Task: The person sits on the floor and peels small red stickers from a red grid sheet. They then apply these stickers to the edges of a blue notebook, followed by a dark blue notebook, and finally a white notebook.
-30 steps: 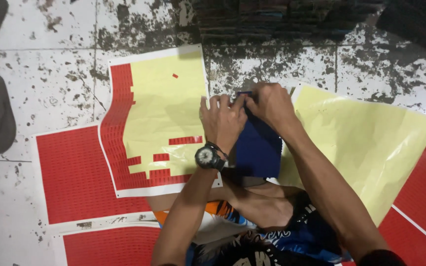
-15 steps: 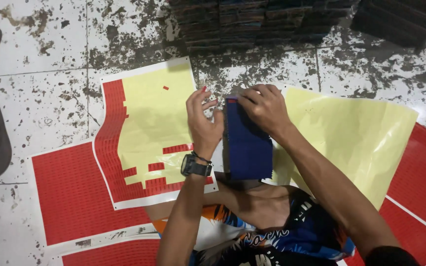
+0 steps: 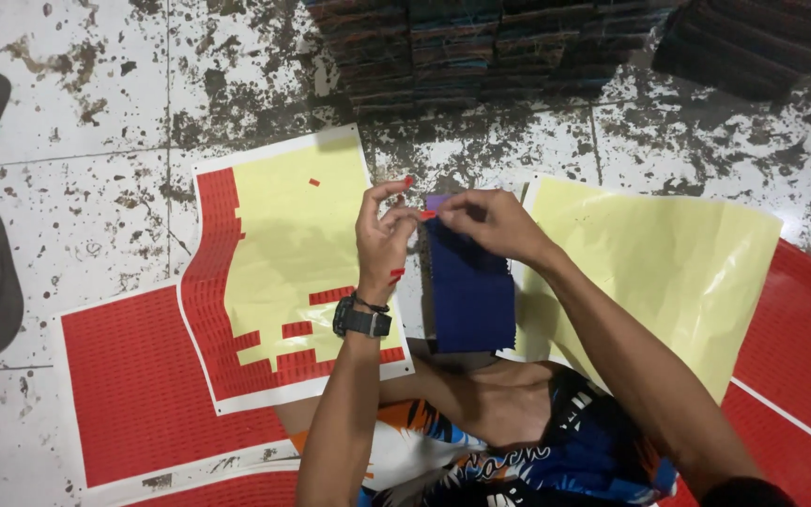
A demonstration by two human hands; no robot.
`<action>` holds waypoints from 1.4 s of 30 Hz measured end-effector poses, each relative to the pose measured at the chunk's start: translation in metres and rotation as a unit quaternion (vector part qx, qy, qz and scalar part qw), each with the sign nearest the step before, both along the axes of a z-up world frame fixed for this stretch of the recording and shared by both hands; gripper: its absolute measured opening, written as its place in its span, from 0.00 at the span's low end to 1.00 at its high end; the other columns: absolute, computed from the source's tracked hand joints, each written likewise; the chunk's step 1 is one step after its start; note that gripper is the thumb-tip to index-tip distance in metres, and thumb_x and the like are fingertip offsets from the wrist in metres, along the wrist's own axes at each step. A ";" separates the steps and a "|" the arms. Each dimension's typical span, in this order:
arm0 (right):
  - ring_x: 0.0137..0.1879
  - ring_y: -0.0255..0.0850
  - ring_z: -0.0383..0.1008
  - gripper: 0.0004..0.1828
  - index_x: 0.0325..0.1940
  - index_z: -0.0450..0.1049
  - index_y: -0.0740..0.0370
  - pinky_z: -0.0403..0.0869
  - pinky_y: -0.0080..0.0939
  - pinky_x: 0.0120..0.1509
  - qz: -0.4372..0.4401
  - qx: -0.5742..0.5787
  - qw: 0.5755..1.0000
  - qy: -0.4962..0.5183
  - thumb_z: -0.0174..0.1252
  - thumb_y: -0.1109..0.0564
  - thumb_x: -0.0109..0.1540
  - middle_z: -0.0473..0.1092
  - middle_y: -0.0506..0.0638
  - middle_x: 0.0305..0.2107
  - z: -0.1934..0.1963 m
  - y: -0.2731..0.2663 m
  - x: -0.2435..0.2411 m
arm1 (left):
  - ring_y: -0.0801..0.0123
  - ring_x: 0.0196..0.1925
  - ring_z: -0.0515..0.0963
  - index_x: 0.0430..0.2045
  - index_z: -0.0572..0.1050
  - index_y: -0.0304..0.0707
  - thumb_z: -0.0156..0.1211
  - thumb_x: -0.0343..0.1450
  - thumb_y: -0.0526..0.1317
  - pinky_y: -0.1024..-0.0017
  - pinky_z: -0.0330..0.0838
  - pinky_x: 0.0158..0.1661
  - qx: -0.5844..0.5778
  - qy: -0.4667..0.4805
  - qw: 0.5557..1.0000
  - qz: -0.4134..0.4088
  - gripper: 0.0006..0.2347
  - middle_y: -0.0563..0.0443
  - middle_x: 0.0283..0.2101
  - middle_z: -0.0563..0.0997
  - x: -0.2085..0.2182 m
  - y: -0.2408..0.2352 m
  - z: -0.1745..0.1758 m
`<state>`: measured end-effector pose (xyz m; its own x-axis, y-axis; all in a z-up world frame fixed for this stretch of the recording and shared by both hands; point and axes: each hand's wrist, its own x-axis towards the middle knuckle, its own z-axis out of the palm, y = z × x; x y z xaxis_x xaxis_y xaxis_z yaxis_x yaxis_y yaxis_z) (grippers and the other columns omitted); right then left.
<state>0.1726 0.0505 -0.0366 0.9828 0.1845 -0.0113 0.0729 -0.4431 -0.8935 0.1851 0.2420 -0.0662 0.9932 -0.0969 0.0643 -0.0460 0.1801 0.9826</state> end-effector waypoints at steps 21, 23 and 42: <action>0.32 0.36 0.79 0.07 0.44 0.81 0.63 0.78 0.35 0.38 -0.004 0.085 0.994 0.064 0.65 0.58 0.64 0.79 0.54 0.26 -0.018 -0.008 0.009 | 0.69 0.30 0.81 0.52 0.73 0.41 0.54 0.62 0.26 0.76 0.75 0.30 0.167 -0.090 0.981 -0.031 0.22 0.43 0.38 0.84 -0.001 -0.004 0.002; 0.33 0.37 0.79 0.07 0.44 0.81 0.63 0.78 0.36 0.39 -0.004 0.088 0.994 0.069 0.65 0.59 0.64 0.79 0.54 0.26 -0.022 -0.009 0.012 | 0.67 0.29 0.82 0.53 0.72 0.40 0.55 0.62 0.26 0.74 0.75 0.29 0.181 -0.092 0.979 -0.032 0.23 0.43 0.38 0.84 -0.001 -0.003 0.006; 0.23 0.42 0.78 0.07 0.39 0.81 0.62 0.76 0.36 0.23 -0.046 -0.030 0.990 0.131 0.58 0.59 0.62 0.77 0.57 0.21 -0.046 -0.007 0.026 | 0.59 0.50 0.73 0.37 0.81 0.54 0.61 0.68 0.45 0.43 0.59 0.60 0.527 -0.246 0.807 0.103 0.07 0.58 0.40 0.74 -0.004 -0.008 -0.045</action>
<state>0.1987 0.0433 -0.0828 0.9575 0.0859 -0.2755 -0.2002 -0.4896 -0.8486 0.1808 0.2338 -0.1114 0.8744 -0.1924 0.4455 -0.4002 -0.8051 0.4378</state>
